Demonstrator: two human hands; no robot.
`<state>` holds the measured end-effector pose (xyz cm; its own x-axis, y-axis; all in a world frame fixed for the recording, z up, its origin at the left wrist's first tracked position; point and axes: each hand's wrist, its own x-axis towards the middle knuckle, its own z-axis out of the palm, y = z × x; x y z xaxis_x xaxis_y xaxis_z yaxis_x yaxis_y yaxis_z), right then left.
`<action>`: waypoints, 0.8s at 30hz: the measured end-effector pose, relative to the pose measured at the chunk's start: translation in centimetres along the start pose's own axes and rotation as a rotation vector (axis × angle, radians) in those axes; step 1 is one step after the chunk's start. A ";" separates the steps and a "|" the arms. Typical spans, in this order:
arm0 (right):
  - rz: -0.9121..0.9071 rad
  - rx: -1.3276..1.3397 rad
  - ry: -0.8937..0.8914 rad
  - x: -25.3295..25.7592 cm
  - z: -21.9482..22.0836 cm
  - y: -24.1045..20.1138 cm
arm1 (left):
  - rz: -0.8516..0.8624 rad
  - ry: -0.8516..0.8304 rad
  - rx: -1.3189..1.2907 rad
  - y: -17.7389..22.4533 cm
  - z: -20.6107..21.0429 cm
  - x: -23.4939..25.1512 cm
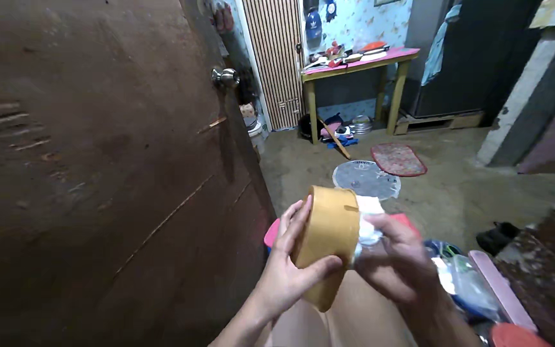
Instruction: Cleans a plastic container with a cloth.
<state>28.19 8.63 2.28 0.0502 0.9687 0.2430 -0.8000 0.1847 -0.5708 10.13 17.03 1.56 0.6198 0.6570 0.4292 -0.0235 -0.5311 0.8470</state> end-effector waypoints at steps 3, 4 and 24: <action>0.050 0.092 0.044 -5.5 1.9 4.1 | -0.067 -0.039 -0.096 1.4 0.0 -5.5; 0.023 0.083 0.019 -7.3 2.5 5.4 | -0.097 -0.039 -0.157 2.1 0.2 -7.4; -0.056 -0.026 0.166 -34.9 14.6 12.0 | -0.256 -0.112 -0.267 14.7 4.3 -33.7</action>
<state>8.18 -25.38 -1.62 0.1942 0.9705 0.1432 -0.7773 0.2413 -0.5810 -7.71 -15.24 -1.81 0.7134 0.6801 0.1689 -0.0516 -0.1895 0.9805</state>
